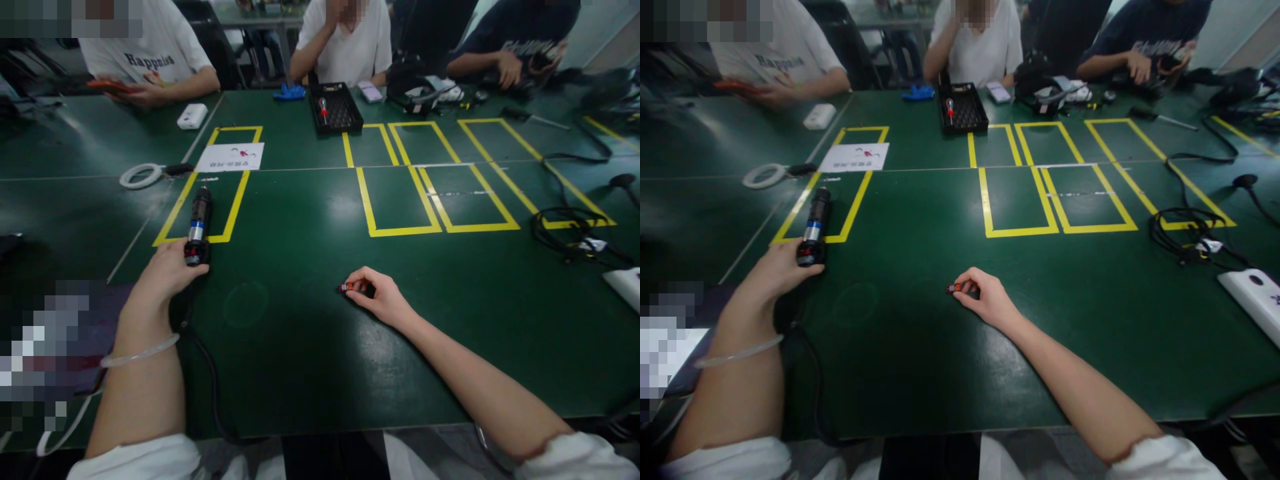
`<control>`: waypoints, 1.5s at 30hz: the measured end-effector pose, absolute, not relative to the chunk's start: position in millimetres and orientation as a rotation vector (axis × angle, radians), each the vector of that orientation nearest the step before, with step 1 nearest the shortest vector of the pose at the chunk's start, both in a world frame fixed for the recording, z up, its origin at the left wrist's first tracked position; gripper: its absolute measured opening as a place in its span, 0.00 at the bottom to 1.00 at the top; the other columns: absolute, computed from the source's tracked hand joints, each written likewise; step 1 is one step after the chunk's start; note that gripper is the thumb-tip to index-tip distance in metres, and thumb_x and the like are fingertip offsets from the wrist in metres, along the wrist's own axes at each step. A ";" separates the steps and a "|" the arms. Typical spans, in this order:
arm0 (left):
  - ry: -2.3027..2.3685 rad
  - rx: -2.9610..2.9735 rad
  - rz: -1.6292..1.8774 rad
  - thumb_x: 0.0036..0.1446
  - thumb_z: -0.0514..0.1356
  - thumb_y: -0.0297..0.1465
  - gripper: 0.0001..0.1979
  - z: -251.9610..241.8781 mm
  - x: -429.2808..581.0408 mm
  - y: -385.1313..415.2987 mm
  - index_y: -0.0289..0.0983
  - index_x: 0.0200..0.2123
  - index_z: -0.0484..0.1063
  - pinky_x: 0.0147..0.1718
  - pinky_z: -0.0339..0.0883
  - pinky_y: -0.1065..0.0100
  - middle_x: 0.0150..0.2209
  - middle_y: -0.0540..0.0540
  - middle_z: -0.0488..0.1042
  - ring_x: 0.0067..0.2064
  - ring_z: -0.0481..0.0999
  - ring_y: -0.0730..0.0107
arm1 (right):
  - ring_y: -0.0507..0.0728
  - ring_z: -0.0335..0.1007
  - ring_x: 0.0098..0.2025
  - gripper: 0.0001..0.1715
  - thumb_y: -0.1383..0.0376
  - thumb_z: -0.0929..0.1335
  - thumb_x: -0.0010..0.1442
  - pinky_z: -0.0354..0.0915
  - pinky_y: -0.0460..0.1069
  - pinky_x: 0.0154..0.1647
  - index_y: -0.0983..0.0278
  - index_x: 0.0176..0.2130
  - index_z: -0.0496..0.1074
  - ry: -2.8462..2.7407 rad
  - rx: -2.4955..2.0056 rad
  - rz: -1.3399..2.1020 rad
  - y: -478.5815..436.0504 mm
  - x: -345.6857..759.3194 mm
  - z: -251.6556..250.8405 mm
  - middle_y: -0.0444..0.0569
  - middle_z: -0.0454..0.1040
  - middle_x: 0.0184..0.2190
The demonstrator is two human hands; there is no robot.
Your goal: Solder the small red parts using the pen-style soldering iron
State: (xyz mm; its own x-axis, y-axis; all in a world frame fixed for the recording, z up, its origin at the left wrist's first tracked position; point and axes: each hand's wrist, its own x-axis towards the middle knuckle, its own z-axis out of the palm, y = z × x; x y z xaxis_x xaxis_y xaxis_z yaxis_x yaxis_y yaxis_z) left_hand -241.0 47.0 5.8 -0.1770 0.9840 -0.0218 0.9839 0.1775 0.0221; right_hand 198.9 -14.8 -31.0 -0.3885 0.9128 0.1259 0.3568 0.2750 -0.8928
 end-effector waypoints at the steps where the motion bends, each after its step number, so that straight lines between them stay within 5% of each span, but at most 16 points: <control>1: 2.374 1.989 -0.050 0.49 0.64 0.38 0.31 6.5 -236.3 46.2 0.27 0.54 0.65 0.47 0.65 0.61 0.49 0.36 0.69 0.48 0.69 0.56 | 0.52 0.69 0.32 0.06 0.68 0.70 0.59 0.64 0.48 0.36 0.64 0.39 0.72 -1.889 -1.143 1.077 -14.8 198.6 -30.8 0.46 0.74 0.32; 12: 2.300 2.067 0.037 0.54 0.57 0.48 0.33 9.8 -137.2 12.6 0.34 0.57 0.63 0.48 0.68 0.56 0.50 0.35 0.67 0.51 0.70 0.48 | 0.53 0.69 0.34 0.08 0.68 0.70 0.58 0.65 0.49 0.36 0.63 0.40 0.70 -1.908 -1.082 1.034 -13.0 198.3 -36.5 0.47 0.73 0.37; 27: 1.760 2.353 0.320 0.51 0.62 0.44 0.37 0.3 -1.8 -20.7 0.36 0.61 0.56 0.45 0.69 0.60 0.50 0.39 0.67 0.50 0.70 0.55 | 0.53 0.67 0.33 0.06 0.68 0.70 0.59 0.64 0.49 0.35 0.62 0.39 0.71 -1.823 -1.197 0.821 -11.5 201.4 -39.3 0.45 0.70 0.32; 39: 1.701 2.404 0.351 0.53 0.61 0.46 0.39 -4.4 15.3 -23.2 0.35 0.63 0.54 0.43 0.69 0.59 0.50 0.38 0.67 0.49 0.69 0.54 | 0.57 0.73 0.40 0.11 0.68 0.67 0.63 0.70 0.51 0.42 0.61 0.46 0.75 -1.946 -1.185 0.720 -17.2 202.9 -37.1 0.51 0.75 0.39; 45: 1.692 2.424 0.348 0.53 0.61 0.46 0.39 -4.6 14.7 -23.6 0.34 0.64 0.54 0.43 0.68 0.59 0.51 0.37 0.67 0.48 0.70 0.54 | 0.55 0.73 0.32 0.11 0.70 0.67 0.61 0.70 0.49 0.35 0.63 0.44 0.75 -1.945 -1.215 0.718 -17.7 202.9 -38.0 0.49 0.75 0.33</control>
